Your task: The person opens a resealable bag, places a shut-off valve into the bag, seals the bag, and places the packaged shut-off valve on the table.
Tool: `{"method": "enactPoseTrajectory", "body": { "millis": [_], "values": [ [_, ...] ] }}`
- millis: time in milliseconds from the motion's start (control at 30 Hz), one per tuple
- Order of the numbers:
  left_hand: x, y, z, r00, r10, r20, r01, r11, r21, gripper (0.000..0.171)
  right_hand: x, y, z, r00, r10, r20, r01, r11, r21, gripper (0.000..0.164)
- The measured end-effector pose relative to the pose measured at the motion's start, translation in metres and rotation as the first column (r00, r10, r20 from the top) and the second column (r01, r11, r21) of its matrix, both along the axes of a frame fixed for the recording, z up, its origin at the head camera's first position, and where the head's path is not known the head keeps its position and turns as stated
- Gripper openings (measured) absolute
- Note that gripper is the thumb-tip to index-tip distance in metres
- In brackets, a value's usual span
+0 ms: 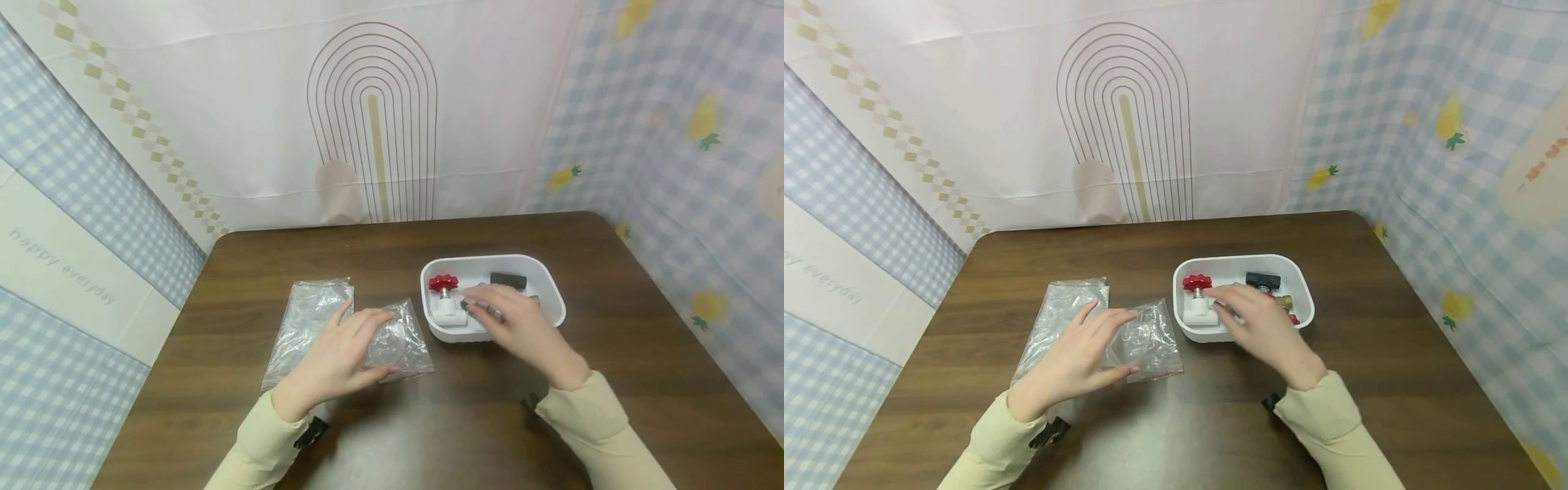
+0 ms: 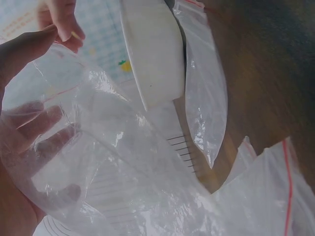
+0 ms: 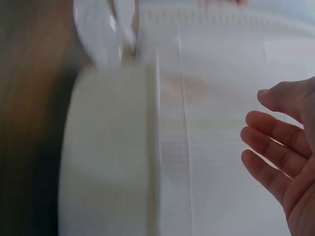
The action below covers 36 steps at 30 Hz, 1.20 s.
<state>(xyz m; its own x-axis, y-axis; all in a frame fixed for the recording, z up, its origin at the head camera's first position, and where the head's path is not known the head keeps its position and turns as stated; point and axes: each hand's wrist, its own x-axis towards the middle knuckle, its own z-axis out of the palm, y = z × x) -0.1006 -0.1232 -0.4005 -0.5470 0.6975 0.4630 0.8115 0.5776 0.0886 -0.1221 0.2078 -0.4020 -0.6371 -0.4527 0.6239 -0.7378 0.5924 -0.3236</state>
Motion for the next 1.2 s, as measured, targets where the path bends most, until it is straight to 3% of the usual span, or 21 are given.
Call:
{"method": "enactPoseTrajectory", "body": {
  "millis": [100, 200, 367, 533, 633, 933, 1200],
  "values": [
    [0.000, -0.001, -0.002, 1.000, -0.002, 0.003, 0.002, 1.000, -0.007, 0.079, 0.001, 0.028, 0.006, 0.989, -0.142, 0.044, 0.141, 0.990, 0.028, 0.033],
    [0.000, -0.001, -0.004, 1.000, -0.003, 0.003, 0.003, 1.000, -0.012, 0.079, 0.004, 0.050, 0.011, 0.962, -0.258, 0.086, 0.253, 0.966, 0.058, 0.038],
    [0.001, -0.001, -0.004, 1.000, -0.005, -0.013, 0.005, 1.000, -0.003, 0.080, 0.000, 0.066, 0.007, 0.929, -0.329, 0.173, 0.321, 0.944, 0.072, 0.039],
    [0.002, 0.000, -0.005, 1.000, -0.007, -0.021, 0.007, 1.000, 0.000, 0.081, -0.013, 0.072, -0.006, 0.874, -0.343, 0.343, 0.310, 0.939, 0.150, 0.037],
    [0.003, -0.001, -0.005, 1.000, -0.004, -0.017, 0.004, 1.000, -0.002, 0.081, -0.023, 0.073, -0.015, 0.857, -0.353, 0.375, 0.285, 0.932, 0.226, 0.035],
    [0.002, 0.000, -0.007, 1.000, -0.002, -0.015, 0.002, 1.000, -0.006, 0.082, -0.045, 0.073, -0.028, 0.840, -0.336, 0.427, 0.154, 0.901, 0.406, 0.034],
    [0.002, 0.000, -0.008, 1.000, 0.003, 0.008, -0.003, 1.000, -0.020, 0.081, -0.052, 0.073, -0.031, 0.855, -0.287, 0.432, 0.099, 0.908, 0.407, 0.035]
  ]
}}
